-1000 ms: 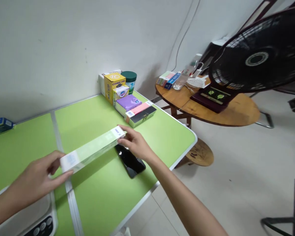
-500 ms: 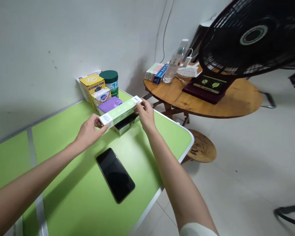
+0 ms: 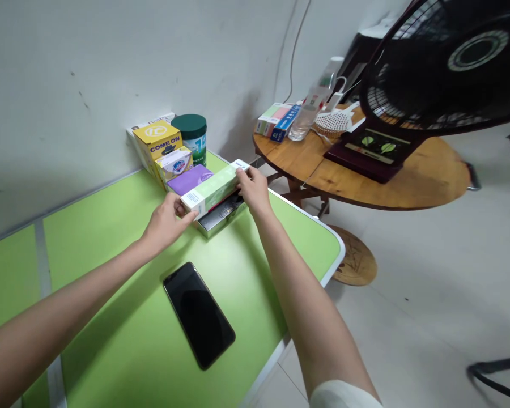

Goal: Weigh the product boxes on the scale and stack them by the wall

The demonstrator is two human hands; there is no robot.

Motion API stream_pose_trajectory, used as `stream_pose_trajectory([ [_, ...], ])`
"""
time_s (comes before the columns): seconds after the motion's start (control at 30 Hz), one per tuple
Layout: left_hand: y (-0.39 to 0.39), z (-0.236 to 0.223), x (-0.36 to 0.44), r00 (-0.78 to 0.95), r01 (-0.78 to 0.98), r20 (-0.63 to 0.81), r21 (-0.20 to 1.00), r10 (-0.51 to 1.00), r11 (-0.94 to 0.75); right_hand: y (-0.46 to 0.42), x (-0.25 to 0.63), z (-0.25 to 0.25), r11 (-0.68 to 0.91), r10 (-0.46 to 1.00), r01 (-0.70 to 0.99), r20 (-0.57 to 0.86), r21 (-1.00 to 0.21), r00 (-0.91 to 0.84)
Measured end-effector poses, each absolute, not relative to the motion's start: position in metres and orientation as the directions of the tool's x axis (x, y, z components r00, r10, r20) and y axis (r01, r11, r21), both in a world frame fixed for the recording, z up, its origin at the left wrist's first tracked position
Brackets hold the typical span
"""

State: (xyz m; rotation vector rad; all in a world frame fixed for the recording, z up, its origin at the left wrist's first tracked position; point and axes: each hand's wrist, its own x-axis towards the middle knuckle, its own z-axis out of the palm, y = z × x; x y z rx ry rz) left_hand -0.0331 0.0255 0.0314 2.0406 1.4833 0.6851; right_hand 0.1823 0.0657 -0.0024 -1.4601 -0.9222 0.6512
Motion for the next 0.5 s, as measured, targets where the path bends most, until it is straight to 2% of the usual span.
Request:
stream_pose_trajectory([
  [0.1, 0.023, 0.033, -0.038, 0.272, 0.711, 0.062, 0.659, 0.960, -0.244, 0.057, 0.182, 0.004, 0.044, 0.808, 0.219, 0.164, -0.975, 0.566],
  [0.17, 0.019, 0.035, -0.047, 0.274, 0.714, 0.064, 0.655, 0.960, -0.248, 0.042, 0.174, 0.012, 0.102, 0.751, 0.321, 0.285, -0.941, 0.596],
  [0.23, 0.010, 0.038, -0.063, 0.314, 0.703, 0.079, 0.651, 0.946, -0.287, 0.020, 0.157, 0.021, 0.174, 0.757, 0.407, 0.386, -0.897, 0.527],
  [0.3, -0.004, 0.040, -0.084, 0.407, 0.677, 0.068, 0.647, 0.911, -0.350, -0.006, 0.129, 0.030, 0.220, 0.875, 0.404, 0.363, -0.888, 0.320],
  [0.37, -0.024, 0.042, -0.109, 0.511, 0.644, 0.021, 0.652, 0.859, -0.400, -0.033, 0.093, 0.035, 0.237, 0.967, 0.350, 0.253, -0.906, 0.000],
  [0.43, -0.048, 0.043, -0.136, 0.568, 0.636, -0.043, 0.657, 0.822, -0.405, -0.056, 0.055, 0.036, 0.258, 0.929, 0.291, 0.154, -0.921, -0.336],
  [0.5, -0.073, 0.045, -0.164, 0.556, 0.657, -0.105, 0.664, 0.824, -0.358, -0.075, 0.019, 0.034, 0.276, 0.818, 0.238, 0.098, -0.931, -0.567],
])
